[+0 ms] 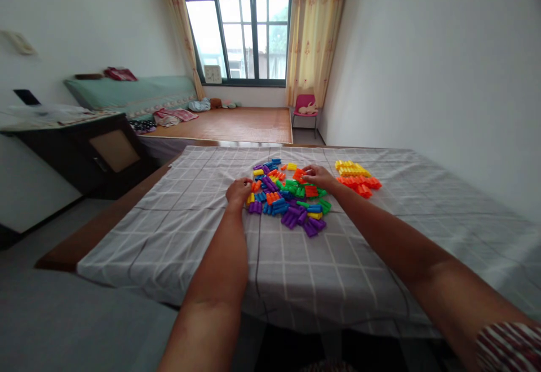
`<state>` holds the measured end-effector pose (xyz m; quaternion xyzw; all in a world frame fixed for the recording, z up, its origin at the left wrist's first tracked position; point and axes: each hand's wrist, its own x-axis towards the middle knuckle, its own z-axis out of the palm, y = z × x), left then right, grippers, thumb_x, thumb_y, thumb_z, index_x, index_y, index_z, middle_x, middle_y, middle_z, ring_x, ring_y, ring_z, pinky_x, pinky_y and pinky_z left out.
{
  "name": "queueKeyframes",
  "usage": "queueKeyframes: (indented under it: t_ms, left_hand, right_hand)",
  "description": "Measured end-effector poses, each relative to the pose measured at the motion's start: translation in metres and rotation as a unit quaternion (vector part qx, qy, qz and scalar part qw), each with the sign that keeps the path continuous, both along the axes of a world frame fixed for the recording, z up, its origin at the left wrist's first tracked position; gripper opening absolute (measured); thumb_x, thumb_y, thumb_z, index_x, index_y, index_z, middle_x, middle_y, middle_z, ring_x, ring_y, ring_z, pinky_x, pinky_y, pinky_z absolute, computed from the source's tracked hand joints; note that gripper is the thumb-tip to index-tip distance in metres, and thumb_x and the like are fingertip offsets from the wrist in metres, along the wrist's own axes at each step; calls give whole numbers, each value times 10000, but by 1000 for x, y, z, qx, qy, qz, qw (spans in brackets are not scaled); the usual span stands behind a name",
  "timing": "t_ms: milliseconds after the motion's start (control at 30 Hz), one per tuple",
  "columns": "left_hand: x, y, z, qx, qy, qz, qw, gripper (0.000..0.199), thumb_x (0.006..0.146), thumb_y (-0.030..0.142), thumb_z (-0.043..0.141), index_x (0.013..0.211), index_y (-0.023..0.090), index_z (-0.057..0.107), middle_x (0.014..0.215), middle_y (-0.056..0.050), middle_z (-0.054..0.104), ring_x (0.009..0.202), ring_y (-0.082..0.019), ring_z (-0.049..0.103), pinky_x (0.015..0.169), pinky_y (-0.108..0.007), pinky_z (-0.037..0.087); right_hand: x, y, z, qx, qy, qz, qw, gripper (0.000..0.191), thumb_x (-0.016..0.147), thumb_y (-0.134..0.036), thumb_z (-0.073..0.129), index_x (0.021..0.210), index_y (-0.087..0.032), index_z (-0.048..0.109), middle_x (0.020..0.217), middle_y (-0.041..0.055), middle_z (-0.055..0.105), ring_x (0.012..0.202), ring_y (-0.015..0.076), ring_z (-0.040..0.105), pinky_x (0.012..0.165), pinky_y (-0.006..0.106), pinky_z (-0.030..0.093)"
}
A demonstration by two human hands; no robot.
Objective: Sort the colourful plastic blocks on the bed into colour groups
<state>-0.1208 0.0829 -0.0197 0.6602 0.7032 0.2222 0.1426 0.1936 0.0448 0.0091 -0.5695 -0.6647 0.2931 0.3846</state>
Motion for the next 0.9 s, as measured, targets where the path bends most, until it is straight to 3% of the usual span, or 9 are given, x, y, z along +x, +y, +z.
queueKeyframes:
  t_ms: [133,267,433,633,767,900]
  left_hand:
    - [0,1,1,-5,8,0,1000,332,834,361,514,1069,316,744,1093,-12,746,984,-216,677,729,-262,472]
    - [0,1,1,-6,8,-1,1000,336,835,361,509,1072,320,743,1113,-14,739,988,-228,679,745,-279,481]
    - [0,1,0,-5,11,0,1000,342,841,368,500,1076,318,743,1108,-18,739,990,-236,680,754,-290,485]
    - [0,3,0,-8,8,-3,1000,334,847,374,499,1068,323,745,1118,-10,737,993,-224,678,756,-279,484]
    - [1,2,1,-6,0,-3,1000,338,844,363,499,1072,317,744,1102,-11,741,987,-222,678,760,-280,480]
    - [2,1,2,-9,-8,-1,1000,337,841,347,503,1073,308,744,1092,-10,745,974,-209,678,743,-263,471]
  right_hand:
    - [19,-1,-6,-36,76,-47,995,267,781,-339,716,962,-176,605,756,51,709,673,158,671,596,271,569]
    - [28,2,-9,-32,86,-76,993,249,814,-357,674,972,-184,590,744,53,701,648,162,671,571,282,567]
    - [35,3,-13,38,-58,-74,995,222,799,-382,639,879,-176,662,766,38,695,681,153,639,613,265,524]
    - [35,1,-15,21,-154,35,987,272,731,-427,691,861,-189,712,762,3,710,691,147,621,642,252,493]
    - [22,2,-9,55,-207,-2,977,211,820,-370,617,857,-190,721,766,18,714,689,155,629,653,258,481]
    - [-6,13,3,108,-249,-11,963,170,849,-288,596,905,-198,729,896,45,744,797,180,669,745,285,504]
